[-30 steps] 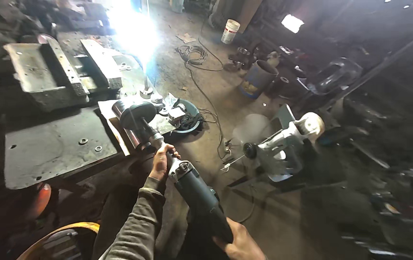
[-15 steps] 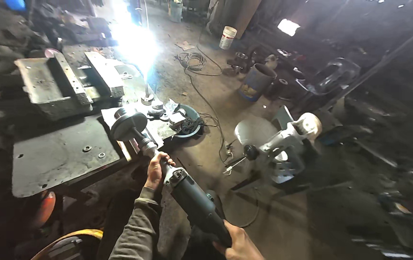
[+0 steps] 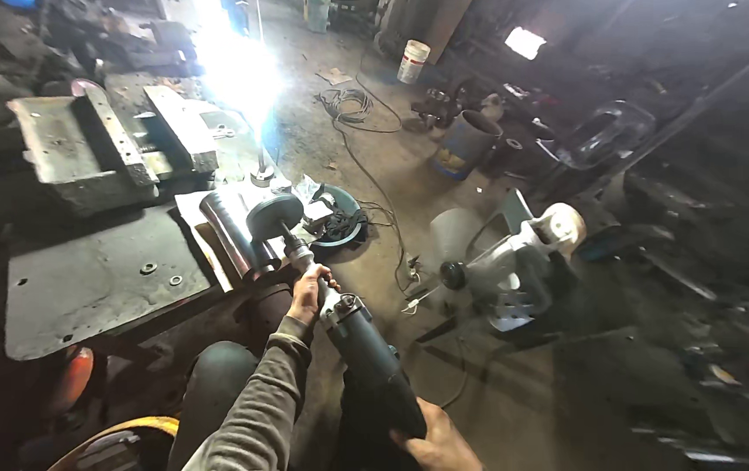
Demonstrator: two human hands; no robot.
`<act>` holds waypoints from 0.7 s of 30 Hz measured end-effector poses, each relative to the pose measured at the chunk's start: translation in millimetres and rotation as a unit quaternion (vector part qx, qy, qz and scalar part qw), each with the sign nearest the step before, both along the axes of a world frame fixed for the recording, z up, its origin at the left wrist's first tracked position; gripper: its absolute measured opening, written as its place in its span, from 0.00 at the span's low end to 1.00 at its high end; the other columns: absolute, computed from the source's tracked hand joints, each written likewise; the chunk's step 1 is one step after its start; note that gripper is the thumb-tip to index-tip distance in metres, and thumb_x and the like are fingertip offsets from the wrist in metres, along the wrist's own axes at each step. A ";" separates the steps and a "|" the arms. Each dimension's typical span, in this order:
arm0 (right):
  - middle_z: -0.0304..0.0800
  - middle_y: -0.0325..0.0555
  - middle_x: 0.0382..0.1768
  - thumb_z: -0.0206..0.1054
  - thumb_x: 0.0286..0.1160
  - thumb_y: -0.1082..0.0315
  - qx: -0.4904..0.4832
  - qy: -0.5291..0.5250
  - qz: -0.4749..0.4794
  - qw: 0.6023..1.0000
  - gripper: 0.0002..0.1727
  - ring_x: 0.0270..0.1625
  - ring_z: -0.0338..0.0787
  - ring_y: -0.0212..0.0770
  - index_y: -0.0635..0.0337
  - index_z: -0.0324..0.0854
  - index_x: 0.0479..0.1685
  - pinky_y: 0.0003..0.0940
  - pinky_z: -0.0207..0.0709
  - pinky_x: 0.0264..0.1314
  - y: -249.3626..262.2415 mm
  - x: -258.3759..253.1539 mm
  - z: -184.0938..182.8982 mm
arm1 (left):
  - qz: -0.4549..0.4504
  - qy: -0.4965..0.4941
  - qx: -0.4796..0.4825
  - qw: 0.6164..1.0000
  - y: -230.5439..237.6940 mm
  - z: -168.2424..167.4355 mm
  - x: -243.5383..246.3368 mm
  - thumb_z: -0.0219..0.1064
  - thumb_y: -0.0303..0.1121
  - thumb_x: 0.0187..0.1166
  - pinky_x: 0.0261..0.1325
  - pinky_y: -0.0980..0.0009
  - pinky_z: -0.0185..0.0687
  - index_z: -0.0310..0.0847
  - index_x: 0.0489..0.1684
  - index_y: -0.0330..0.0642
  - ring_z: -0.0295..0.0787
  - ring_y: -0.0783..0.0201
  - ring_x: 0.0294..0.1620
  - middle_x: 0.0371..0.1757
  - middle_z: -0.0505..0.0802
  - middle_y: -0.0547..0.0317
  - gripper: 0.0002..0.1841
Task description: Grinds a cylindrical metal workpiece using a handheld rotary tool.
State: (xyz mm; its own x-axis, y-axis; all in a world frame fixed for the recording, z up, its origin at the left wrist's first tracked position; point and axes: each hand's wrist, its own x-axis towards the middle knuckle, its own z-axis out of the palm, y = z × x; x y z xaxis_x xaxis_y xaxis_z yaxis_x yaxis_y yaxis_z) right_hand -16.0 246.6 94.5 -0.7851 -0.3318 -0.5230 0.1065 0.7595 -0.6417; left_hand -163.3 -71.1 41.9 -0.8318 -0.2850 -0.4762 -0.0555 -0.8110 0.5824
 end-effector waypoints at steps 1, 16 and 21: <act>0.97 0.45 0.49 0.84 0.59 0.51 -0.002 -0.001 -0.002 1.000 0.30 0.56 0.95 0.41 0.57 0.87 0.61 0.50 0.87 0.67 0.2 0.1 -1.4 | 0.001 -0.003 0.001 1.000 0.3 -1.6 -1.1 0.56 0.27 0.83 0.27 0.61 0.87 0.73 0.34 0.38 0.81 0.59 0.18 0.21 0.82 0.54 0.06; 0.97 0.50 0.51 0.79 0.67 0.47 0.053 0.031 0.101 0.993 0.33 0.57 0.95 0.47 0.56 0.84 0.69 0.57 0.84 0.68 -20.1 14.8 18.2 | 0.044 0.086 -0.018 0.995 -36.6 11.2 66.4 0.47 0.29 0.86 0.32 0.63 0.88 0.72 0.26 0.45 0.82 0.62 0.19 0.18 0.81 0.60 0.15; 0.97 0.51 0.48 0.77 0.67 0.46 0.069 0.042 0.120 0.989 0.32 0.54 0.96 0.52 0.54 0.84 0.69 0.62 0.85 0.62 -25.7 18.1 18.2 | 0.056 0.121 -0.028 0.991 -46.4 -0.8 81.5 0.45 0.29 0.86 0.34 0.62 0.89 0.73 0.25 0.45 0.83 0.62 0.20 0.18 0.82 0.61 0.16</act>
